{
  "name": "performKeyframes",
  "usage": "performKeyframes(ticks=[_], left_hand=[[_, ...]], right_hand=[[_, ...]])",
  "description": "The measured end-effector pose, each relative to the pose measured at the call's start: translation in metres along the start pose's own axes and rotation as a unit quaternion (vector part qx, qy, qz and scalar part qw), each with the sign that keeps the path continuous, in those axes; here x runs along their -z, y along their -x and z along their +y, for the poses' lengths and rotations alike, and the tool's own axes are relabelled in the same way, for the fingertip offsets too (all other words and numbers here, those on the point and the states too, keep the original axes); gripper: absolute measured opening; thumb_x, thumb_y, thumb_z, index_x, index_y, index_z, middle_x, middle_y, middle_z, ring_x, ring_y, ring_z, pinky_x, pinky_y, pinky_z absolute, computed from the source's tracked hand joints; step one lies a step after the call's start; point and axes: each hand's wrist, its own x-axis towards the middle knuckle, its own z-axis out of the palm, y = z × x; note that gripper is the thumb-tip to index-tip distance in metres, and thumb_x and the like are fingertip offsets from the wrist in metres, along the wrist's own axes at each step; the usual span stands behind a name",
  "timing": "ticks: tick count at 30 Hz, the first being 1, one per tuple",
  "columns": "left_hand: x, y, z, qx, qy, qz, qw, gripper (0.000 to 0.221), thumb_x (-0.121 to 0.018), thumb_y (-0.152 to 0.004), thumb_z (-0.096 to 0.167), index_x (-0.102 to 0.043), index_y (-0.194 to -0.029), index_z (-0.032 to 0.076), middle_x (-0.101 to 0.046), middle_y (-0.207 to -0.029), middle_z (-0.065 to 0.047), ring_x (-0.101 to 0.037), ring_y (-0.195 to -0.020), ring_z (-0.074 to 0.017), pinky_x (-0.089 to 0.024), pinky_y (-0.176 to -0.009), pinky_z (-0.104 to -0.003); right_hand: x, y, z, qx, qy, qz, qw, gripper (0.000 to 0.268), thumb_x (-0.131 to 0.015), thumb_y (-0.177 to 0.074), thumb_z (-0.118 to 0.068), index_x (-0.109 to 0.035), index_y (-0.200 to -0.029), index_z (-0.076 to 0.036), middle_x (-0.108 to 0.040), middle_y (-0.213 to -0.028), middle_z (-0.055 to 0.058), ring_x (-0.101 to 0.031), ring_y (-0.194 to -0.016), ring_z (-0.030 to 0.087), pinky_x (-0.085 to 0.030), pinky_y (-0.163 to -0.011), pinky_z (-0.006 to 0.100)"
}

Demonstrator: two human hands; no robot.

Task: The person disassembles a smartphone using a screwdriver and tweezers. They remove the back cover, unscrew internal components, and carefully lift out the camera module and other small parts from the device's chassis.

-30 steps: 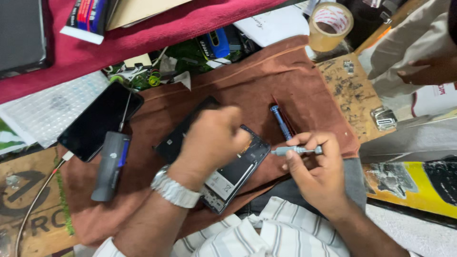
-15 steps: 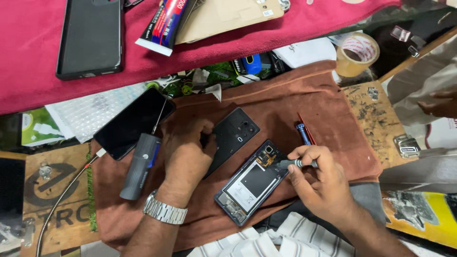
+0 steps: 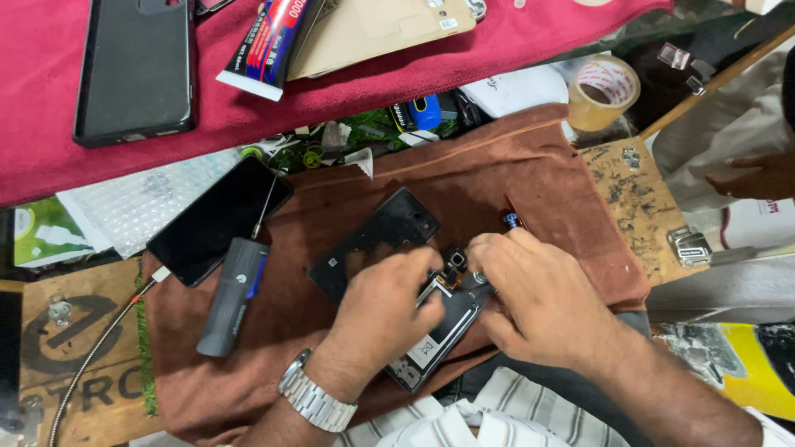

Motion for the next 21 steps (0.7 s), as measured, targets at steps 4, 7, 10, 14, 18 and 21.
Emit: performKeyframes(ticks=[4, 7, 10, 14, 18, 21], left_hand=[[-0.006, -0.011, 0.014, -0.027, -0.048, -0.041, 0.998, 0.019, -0.072, -0.079, 0.022, -0.065, -0.089, 0.008, -0.070, -0.083, -0.015, -0.069, -0.082, -0.0372, -0.055, -0.073, -0.050], [-0.005, -0.022, 0.019, -0.019, -0.069, -0.077, 0.994, 0.021, -0.074, -0.081, 0.024, -0.065, -0.090, 0.007, -0.070, -0.083, -0.016, -0.070, -0.082, -0.0384, -0.055, -0.073, -0.050], [0.001, -0.031, 0.023, 0.006, -0.069, -0.115, 0.991, 0.023, -0.074, -0.078, 0.020, -0.067, -0.095, 0.008, -0.071, -0.082, -0.017, -0.071, -0.082, -0.0384, -0.056, -0.073, -0.050], [0.007, -0.034, 0.026, 0.034, -0.067, -0.145, 0.987, 0.021, -0.073, -0.072, 0.014, -0.072, -0.093, 0.011, -0.073, -0.079, -0.016, -0.072, -0.081, -0.0359, -0.057, -0.074, -0.047], [0.002, -0.038, 0.029, 0.001, -0.088, -0.123, 0.988, 0.006, -0.071, -0.076, 0.014, -0.073, -0.077, 0.009, -0.073, -0.079, -0.015, -0.073, -0.080, -0.0355, -0.058, -0.075, -0.046], [-0.003, -0.040, 0.031, -0.015, -0.152, -0.127, 0.980, 0.008, -0.072, -0.075, 0.014, -0.072, -0.074, 0.007, -0.072, -0.079, -0.015, -0.072, -0.079, -0.0360, -0.058, -0.074, -0.047]], right_hand=[[-0.003, 0.001, -0.001, -0.026, -0.008, -0.003, 1.000, 0.031, -0.071, -0.076, -0.009, -0.057, -0.105, -0.008, -0.064, -0.097, 0.008, -0.063, -0.083, 0.030, -0.053, -0.073, 0.042], [-0.009, 0.010, 0.004, 0.033, -0.072, 0.069, 0.994, 0.045, -0.058, -0.060, 0.002, -0.051, -0.104, -0.004, -0.063, -0.103, 0.014, -0.062, -0.088, 0.033, -0.052, -0.075, 0.040], [-0.012, 0.021, 0.014, 0.000, -0.179, 0.110, 0.978, 0.047, -0.053, -0.062, 0.005, -0.044, -0.107, -0.003, -0.063, -0.111, 0.016, -0.060, -0.089, 0.024, -0.049, -0.072, 0.030], [-0.022, 0.040, 0.028, -0.120, -0.359, 0.122, 0.918, 0.049, -0.046, -0.069, 0.014, -0.042, -0.115, -0.003, -0.061, -0.119, 0.015, -0.051, -0.081, 0.006, -0.044, -0.062, 0.018], [-0.029, 0.047, 0.041, -0.160, -0.364, 0.140, 0.907, 0.044, -0.049, -0.073, 0.014, -0.040, -0.112, -0.005, -0.063, -0.116, 0.014, -0.043, -0.064, 0.001, -0.039, -0.051, 0.016], [-0.031, 0.046, 0.045, -0.195, -0.244, 0.159, 0.937, 0.040, -0.058, -0.075, 0.012, -0.041, -0.107, -0.004, -0.069, -0.112, 0.012, -0.044, -0.054, 0.003, -0.038, -0.046, 0.019]])
